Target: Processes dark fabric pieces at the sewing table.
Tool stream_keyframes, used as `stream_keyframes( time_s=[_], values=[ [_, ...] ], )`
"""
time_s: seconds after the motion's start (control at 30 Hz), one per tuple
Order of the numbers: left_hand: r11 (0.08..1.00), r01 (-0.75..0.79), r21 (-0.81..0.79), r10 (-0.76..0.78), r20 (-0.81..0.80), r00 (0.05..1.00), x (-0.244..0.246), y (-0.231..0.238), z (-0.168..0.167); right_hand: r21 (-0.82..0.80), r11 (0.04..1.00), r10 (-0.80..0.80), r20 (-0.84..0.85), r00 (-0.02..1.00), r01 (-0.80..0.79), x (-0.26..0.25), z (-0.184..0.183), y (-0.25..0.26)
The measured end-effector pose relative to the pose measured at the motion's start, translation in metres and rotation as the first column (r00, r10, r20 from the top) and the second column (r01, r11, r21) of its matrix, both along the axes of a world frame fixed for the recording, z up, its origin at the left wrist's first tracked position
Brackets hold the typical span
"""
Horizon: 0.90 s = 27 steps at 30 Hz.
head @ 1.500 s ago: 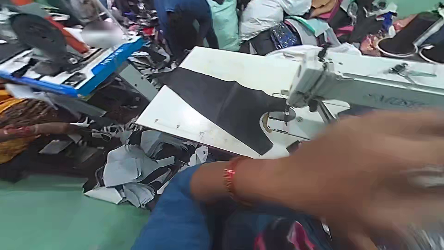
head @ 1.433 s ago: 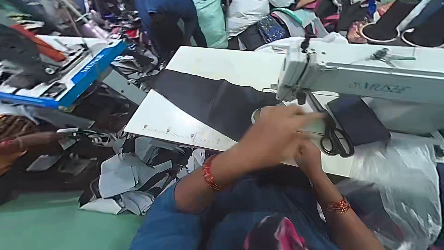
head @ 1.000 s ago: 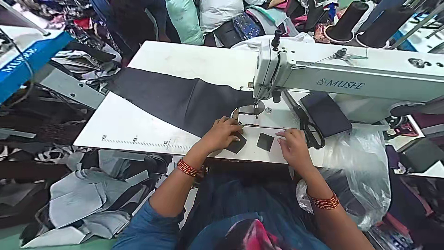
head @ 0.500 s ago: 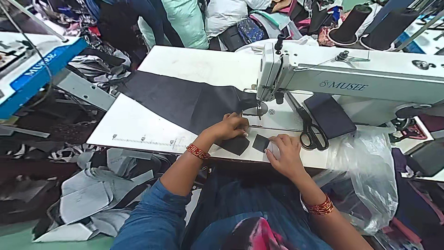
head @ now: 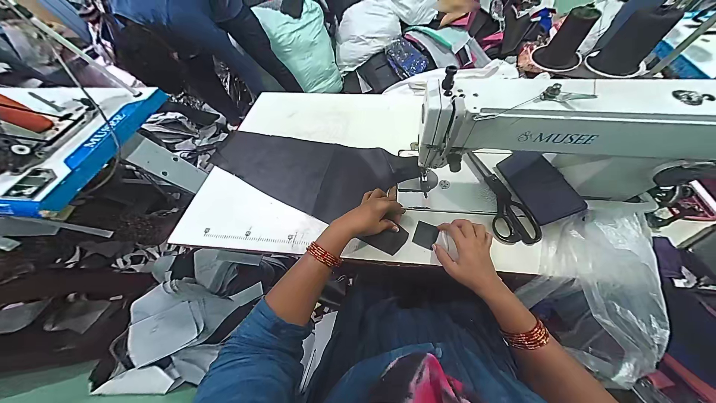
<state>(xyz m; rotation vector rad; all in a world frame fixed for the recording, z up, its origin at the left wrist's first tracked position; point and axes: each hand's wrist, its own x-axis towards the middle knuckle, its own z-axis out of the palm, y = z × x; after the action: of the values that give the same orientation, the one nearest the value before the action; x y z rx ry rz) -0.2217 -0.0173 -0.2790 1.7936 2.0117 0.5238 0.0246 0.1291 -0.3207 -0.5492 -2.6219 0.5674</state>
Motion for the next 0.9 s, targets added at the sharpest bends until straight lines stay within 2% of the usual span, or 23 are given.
stream_keyframes(
  time_s=[0.17, 0.27, 0.5, 0.9],
  values=[
    [0.994, -0.048, 0.098, 0.041, 0.076, 0.996, -0.004, 0.004, -0.004, -0.004, 1.0, -0.007, 0.004, 1.0, 0.007, 0.0, 0.001, -0.002],
    [0.97, -0.13, 0.203, 0.107, 0.122, 0.987, 0.015, 0.014, -0.003, -0.002, 1.0, -0.012, 0.018, 1.0, 0.012, -0.002, 0.002, -0.003],
    [0.951, -0.228, 0.21, 0.218, 0.07, 0.973, 0.059, 0.034, -0.019, 0.011, 1.0, -0.008, 0.026, 1.0, 0.007, -0.002, 0.002, -0.003],
    [0.928, -0.247, 0.28, 0.227, 0.101, 0.969, 0.059, 0.036, -0.024, 0.012, 1.0, -0.008, -0.014, 1.0, 0.008, 0.001, -0.002, -0.003]
  ],
)
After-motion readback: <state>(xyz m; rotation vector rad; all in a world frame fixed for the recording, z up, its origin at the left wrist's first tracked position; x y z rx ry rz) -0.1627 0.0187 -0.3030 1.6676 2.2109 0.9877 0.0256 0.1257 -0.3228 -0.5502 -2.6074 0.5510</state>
